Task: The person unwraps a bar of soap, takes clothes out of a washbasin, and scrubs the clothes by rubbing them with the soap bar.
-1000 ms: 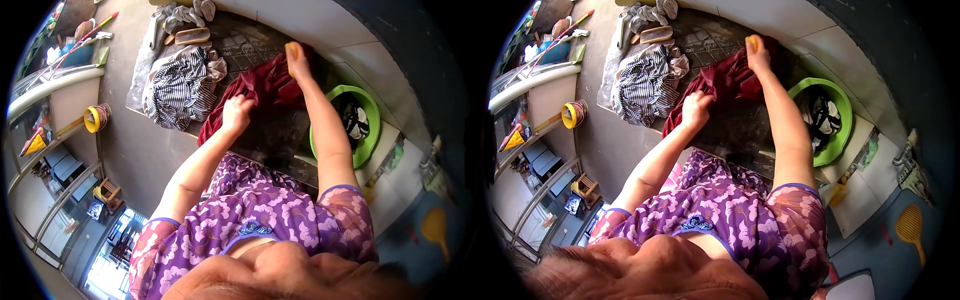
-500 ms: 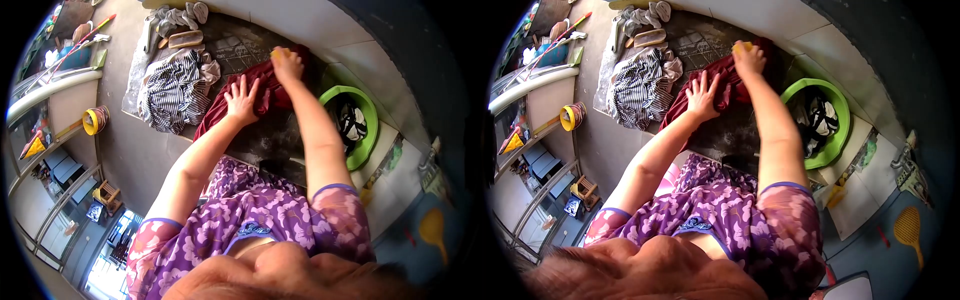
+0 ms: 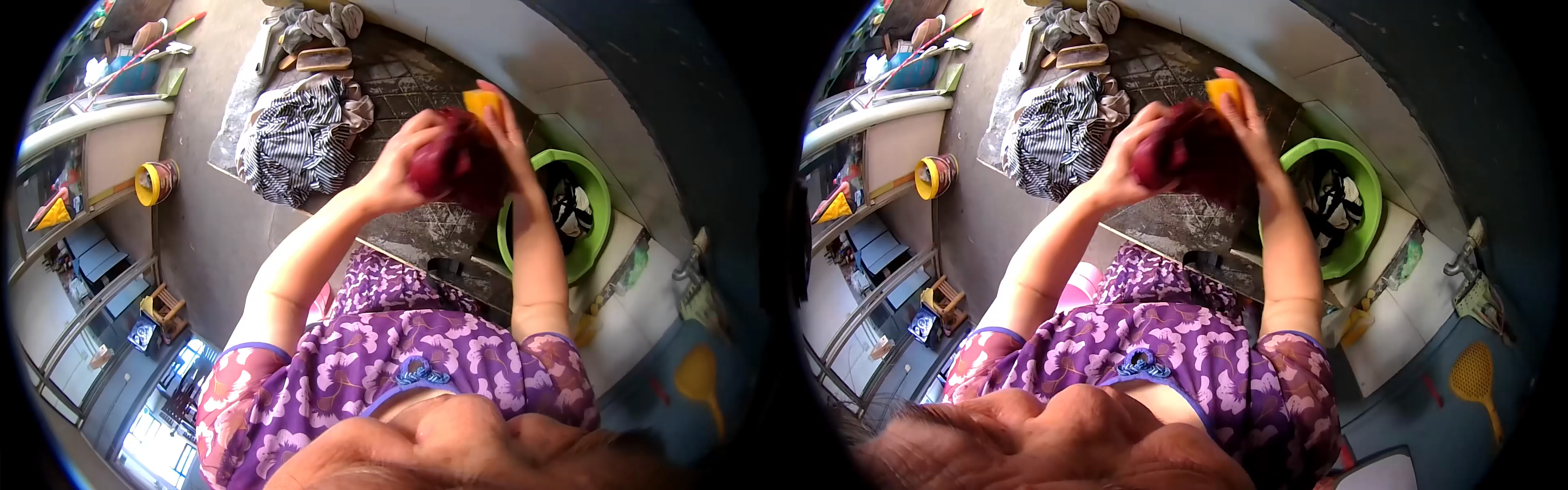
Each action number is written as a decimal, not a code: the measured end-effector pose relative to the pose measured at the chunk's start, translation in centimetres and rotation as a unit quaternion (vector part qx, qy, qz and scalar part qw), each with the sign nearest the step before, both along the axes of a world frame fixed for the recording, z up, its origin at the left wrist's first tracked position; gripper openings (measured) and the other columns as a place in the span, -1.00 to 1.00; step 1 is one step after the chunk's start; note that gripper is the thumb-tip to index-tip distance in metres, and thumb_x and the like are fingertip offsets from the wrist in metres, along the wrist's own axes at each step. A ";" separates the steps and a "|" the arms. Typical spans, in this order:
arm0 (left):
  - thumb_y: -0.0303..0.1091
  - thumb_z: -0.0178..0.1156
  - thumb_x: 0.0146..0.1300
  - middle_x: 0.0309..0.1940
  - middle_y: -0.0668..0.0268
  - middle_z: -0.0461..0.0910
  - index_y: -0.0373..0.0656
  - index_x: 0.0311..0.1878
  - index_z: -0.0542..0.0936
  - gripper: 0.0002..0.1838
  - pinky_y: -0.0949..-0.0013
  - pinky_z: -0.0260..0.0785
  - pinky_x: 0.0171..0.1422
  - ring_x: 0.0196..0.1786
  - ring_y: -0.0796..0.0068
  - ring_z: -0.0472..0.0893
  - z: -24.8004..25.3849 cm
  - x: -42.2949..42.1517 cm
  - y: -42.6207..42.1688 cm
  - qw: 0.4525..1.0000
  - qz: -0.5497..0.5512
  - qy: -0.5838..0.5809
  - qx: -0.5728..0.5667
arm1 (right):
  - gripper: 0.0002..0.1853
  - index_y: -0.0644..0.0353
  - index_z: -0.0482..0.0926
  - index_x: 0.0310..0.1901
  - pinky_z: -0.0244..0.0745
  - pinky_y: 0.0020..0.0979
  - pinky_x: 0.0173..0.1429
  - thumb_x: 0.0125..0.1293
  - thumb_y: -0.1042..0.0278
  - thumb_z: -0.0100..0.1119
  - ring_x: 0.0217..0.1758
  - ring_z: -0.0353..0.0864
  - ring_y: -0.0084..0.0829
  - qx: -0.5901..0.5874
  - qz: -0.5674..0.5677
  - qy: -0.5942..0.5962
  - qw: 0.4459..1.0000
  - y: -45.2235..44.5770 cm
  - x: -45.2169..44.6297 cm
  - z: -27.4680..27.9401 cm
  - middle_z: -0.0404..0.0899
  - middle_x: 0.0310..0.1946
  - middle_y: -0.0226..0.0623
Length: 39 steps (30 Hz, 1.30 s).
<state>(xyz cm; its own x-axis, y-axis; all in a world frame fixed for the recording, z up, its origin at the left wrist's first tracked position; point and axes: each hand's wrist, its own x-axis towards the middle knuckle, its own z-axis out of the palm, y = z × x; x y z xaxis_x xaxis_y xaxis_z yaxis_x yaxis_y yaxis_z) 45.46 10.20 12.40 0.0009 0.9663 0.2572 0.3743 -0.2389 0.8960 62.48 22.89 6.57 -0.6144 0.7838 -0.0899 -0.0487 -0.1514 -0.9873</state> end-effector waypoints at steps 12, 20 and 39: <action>0.39 0.52 -0.41 0.54 -0.15 -0.45 -0.27 0.52 -0.34 0.64 -0.49 -0.26 0.43 0.54 -0.35 -0.34 -12.6 0.1 -13.4 0.878 0.199 0.238 -0.364 | -0.68 -0.44 0.55 0.08 0.27 0.04 0.16 0.28 -0.03 0.14 0.21 0.32 -0.08 0.450 0.167 -0.380 0.791 -13.4 -12.0 -12.0 0.35 0.14 -0.22; 0.09 0.53 -0.29 0.38 0.04 0.14 -0.19 0.50 -0.03 0.33 -0.35 0.00 0.37 0.47 0.01 0.10 -12.9 0.0 -10.7 0.799 0.143 0.398 -0.428 | -0.58 0.11 0.46 0.16 0.38 -0.05 0.04 0.29 0.24 0.21 0.07 0.47 -0.09 0.489 -0.216 -0.276 0.799 -7.5 -7.9 -7.1 0.54 -0.12 -0.15; -0.33 0.39 -0.21 -0.24 0.08 0.63 -0.21 -0.12 0.61 -0.53 0.15 0.49 0.06 -0.10 0.06 0.63 -3.9 -7.9 -7.0 0.928 0.175 0.218 -0.245 | -0.56 -0.07 0.37 0.30 0.45 -0.20 0.17 0.45 0.10 0.07 0.08 0.57 -0.09 0.192 -0.132 -0.177 0.956 -4.9 -9.2 -9.5 0.55 0.05 -0.03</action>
